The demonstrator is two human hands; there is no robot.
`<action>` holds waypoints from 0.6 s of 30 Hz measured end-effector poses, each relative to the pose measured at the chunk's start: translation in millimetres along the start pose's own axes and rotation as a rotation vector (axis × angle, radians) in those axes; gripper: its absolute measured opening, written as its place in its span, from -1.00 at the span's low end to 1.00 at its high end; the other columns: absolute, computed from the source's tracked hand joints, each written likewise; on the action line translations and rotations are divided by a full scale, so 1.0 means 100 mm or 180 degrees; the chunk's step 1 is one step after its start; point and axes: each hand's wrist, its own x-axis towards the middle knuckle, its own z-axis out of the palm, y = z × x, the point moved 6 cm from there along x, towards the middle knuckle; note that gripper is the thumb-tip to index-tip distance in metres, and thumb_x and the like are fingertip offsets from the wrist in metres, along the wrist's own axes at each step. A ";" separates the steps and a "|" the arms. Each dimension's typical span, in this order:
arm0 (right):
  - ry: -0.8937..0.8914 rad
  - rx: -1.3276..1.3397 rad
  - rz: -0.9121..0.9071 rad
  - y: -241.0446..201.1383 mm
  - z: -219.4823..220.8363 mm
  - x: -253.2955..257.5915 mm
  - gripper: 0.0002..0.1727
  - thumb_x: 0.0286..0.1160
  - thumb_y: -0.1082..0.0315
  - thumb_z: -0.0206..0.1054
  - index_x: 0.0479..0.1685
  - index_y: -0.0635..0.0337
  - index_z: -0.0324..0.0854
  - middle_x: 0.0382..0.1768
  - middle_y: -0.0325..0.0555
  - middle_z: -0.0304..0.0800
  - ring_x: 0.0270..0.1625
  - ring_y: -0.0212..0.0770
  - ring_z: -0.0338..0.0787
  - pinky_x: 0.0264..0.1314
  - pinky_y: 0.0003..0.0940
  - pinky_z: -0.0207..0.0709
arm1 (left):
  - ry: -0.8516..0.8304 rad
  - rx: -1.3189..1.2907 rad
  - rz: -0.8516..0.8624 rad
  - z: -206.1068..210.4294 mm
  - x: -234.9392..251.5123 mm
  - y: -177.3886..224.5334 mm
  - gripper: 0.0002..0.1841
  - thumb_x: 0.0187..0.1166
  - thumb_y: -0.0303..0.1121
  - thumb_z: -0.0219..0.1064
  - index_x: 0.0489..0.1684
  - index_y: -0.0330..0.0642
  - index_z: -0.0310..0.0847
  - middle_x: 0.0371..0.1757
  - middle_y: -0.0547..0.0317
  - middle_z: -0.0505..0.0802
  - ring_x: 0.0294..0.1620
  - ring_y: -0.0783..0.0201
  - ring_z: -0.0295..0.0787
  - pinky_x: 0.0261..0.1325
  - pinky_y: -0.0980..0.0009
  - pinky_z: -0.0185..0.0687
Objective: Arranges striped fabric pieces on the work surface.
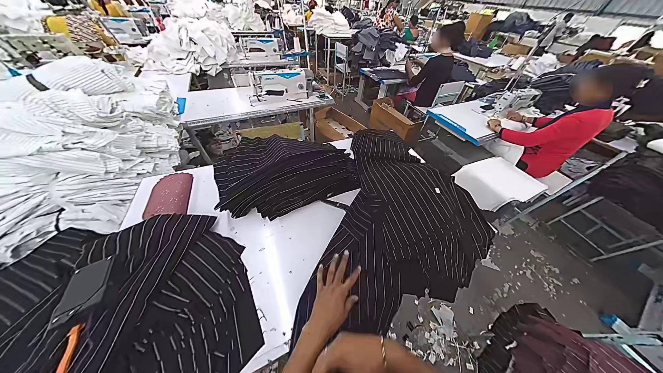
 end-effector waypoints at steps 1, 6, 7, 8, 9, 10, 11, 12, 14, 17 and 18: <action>0.0108 -0.0126 0.0253 0.09 -0.19 -0.05 -0.72 0.67 0.36 0.30 0.09 0.37 0.81 0.05 0.15 0.90 0.17 0.00 0.87 0.39 -0.01 0.61 | -0.0385 0.0076 -0.0096 0.20 -0.10 -0.06 -0.36 0.68 -0.05 0.26 0.82 0.27 0.27 0.94 0.06 0.05 0.93 -0.19 -0.21 0.71 -0.53 -0.42; 0.1413 -0.0818 0.1887 0.91 -0.90 -0.41 -0.55 0.74 0.14 0.23 0.44 0.21 0.64 0.44 0.16 0.68 0.54 0.05 0.63 0.68 -0.03 0.37 | 0.0013 0.0186 -0.0736 0.36 -0.68 -0.44 -0.22 0.70 0.26 0.01 0.86 0.02 0.17 0.88 0.18 0.25 0.90 -0.01 0.04 0.78 -0.43 -0.40; 0.1637 -0.0853 0.2153 1.10 -0.92 -0.46 -0.46 0.72 0.09 0.25 0.55 0.20 0.54 0.56 0.17 0.56 0.62 0.08 0.54 0.72 -0.03 0.32 | 0.0217 0.0267 -0.0834 0.32 -0.83 -0.50 -0.21 0.67 0.27 0.03 0.84 0.01 0.22 0.84 0.14 0.33 0.86 -0.04 0.16 0.76 -0.45 -0.29; 0.1727 -0.0971 0.2344 1.27 -0.91 -0.47 -0.37 0.69 0.03 0.28 0.64 0.18 0.45 0.65 0.17 0.45 0.67 0.13 0.47 0.72 0.02 0.30 | 0.0350 0.0293 -0.0938 0.27 -0.97 -0.56 -0.21 0.66 0.27 0.04 0.83 0.02 0.25 0.82 0.10 0.37 0.83 -0.08 0.22 0.73 -0.48 -0.24; 0.1765 -0.1115 0.2355 1.37 -0.82 -0.44 -0.34 0.64 0.02 0.32 0.65 0.17 0.44 0.65 0.20 0.43 0.66 0.19 0.46 0.68 0.08 0.33 | 0.0380 0.0250 -0.1097 0.21 -1.12 -0.59 -0.23 0.68 0.25 0.05 0.82 0.02 0.26 0.81 0.06 0.39 0.82 -0.12 0.24 0.72 -0.50 -0.25; 0.1723 -0.1251 0.2258 1.40 -0.66 -0.39 -0.36 0.63 0.04 0.32 0.64 0.14 0.48 0.60 0.22 0.48 0.60 0.23 0.51 0.62 0.12 0.38 | 0.0385 0.0184 -0.1311 0.14 -1.27 -0.60 -0.25 0.69 0.22 0.08 0.81 -0.02 0.28 0.79 0.00 0.42 0.80 -0.16 0.26 0.72 -0.51 -0.27; 0.1659 -0.1322 0.2104 1.37 -0.46 -0.33 -0.42 0.66 0.06 0.29 0.62 0.09 0.52 0.50 0.24 0.58 0.54 0.24 0.59 0.56 0.15 0.43 | 0.0441 0.0137 -0.1542 0.05 -1.41 -0.60 -0.26 0.68 0.18 0.13 0.76 -0.09 0.35 0.74 -0.09 0.48 0.76 -0.23 0.32 0.71 -0.52 -0.27; 0.1659 -0.1355 0.1870 1.32 -0.26 -0.26 -0.50 0.68 0.13 0.27 0.54 0.07 0.60 0.33 0.24 0.72 0.40 0.25 0.69 0.45 0.18 0.49 | 0.0517 0.0104 -0.1775 -0.03 -1.51 -0.60 -0.29 0.67 0.14 0.19 0.70 -0.16 0.42 0.68 -0.18 0.54 0.71 -0.29 0.38 0.70 -0.52 -0.22; 0.1679 -0.1349 0.1381 1.21 0.06 -0.15 -0.61 0.64 0.24 0.27 0.37 0.08 0.74 0.00 0.18 0.86 0.15 0.24 0.81 0.23 0.20 0.58 | 0.0803 0.0079 -0.2051 -0.13 -1.59 -0.57 -0.40 0.63 -0.01 0.30 0.51 -0.26 0.60 0.52 -0.35 0.65 0.60 -0.41 0.47 0.63 -0.53 -0.05; 0.1595 -0.0993 0.1128 1.11 0.15 -0.09 -0.65 0.71 0.24 0.22 0.27 0.14 0.78 -0.09 0.15 0.89 0.00 0.16 0.86 0.14 0.17 0.61 | 0.1156 0.0155 -0.1847 -0.11 -1.37 -0.50 -0.53 0.59 -0.22 0.32 0.45 -0.21 0.66 0.45 -0.47 0.66 0.53 -0.53 0.50 0.52 -0.59 0.05; 0.1794 -0.0907 0.1095 1.09 0.06 -0.12 -0.66 0.72 0.24 0.21 0.22 0.17 0.81 -0.04 0.13 0.92 0.01 0.11 0.91 0.16 0.14 0.67 | 0.1227 0.0202 -0.1700 -0.10 -1.23 -0.49 -0.52 0.57 -0.28 0.31 0.48 -0.18 0.64 0.45 -0.49 0.66 0.52 -0.55 0.50 0.50 -0.61 0.05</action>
